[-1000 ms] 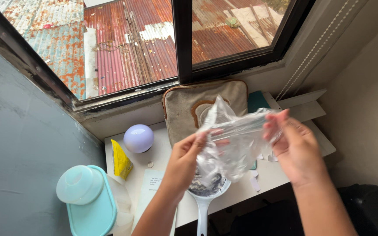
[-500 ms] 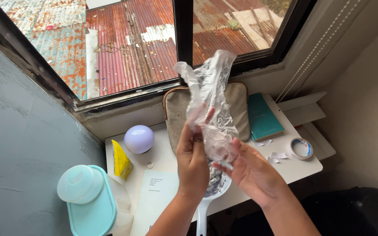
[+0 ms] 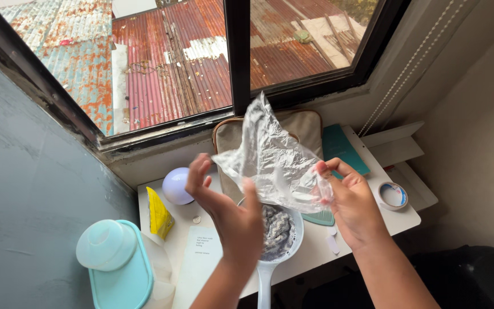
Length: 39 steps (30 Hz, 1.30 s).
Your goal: The person stuffs scraps of paper into a plastic wrapper, clears the desk by setting aside a pouch, books, a comb, a water container, and a lamp, and then kneads paper pulp inside a bowl by hand.
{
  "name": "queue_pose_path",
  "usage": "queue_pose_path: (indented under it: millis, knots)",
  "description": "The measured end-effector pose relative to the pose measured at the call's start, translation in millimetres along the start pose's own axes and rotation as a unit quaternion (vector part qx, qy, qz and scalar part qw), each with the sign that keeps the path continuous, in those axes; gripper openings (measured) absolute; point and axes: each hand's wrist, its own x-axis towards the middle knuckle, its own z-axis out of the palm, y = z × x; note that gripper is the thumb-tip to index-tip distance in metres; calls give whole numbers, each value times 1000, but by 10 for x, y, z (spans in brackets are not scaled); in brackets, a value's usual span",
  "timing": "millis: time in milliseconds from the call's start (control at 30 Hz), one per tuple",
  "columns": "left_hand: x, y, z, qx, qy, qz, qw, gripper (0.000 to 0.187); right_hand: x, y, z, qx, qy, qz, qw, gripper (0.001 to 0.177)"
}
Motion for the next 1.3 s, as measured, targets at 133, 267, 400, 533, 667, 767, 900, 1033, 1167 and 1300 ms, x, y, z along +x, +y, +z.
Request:
queue_pose_path:
  millis: [133,267,400,533,667,767,900,1033,1167,1300]
  knots:
    - [-33,265,-5,64,-207,197,956,39,8,-45,109,-92,34,-2,995,18]
    - [-12,331,58,130,-297,237,916,18,16,-106,146,-41,3,-36,998,27]
    - [22,267,89,131,-254,203,937,12,-49,-257,128,-14,-55,-18,998,55]
    - [87,237,54,174,-217,225,934,8,-77,-346,136,-81,-85,-23,993,69]
    - [76,248,69,176,-220,223,933,8,3,-293,9,-46,-59,-20,997,69]
    - [75,275,102,184,-237,206,931,14,82,-220,-92,-1,-80,-34,996,70]
    - [127,321,133,123,-257,177,942,32,114,-178,-93,6,-49,-14,999,71]
    - [194,314,210,25,-324,38,945,28,109,-202,-60,-14,-94,-31,995,76]
    - [218,311,243,-36,-367,-80,926,29,86,-287,-9,-40,-95,-19,994,83]
    - [258,294,230,-29,-342,-95,934,20,20,-417,3,-56,-105,11,993,89]
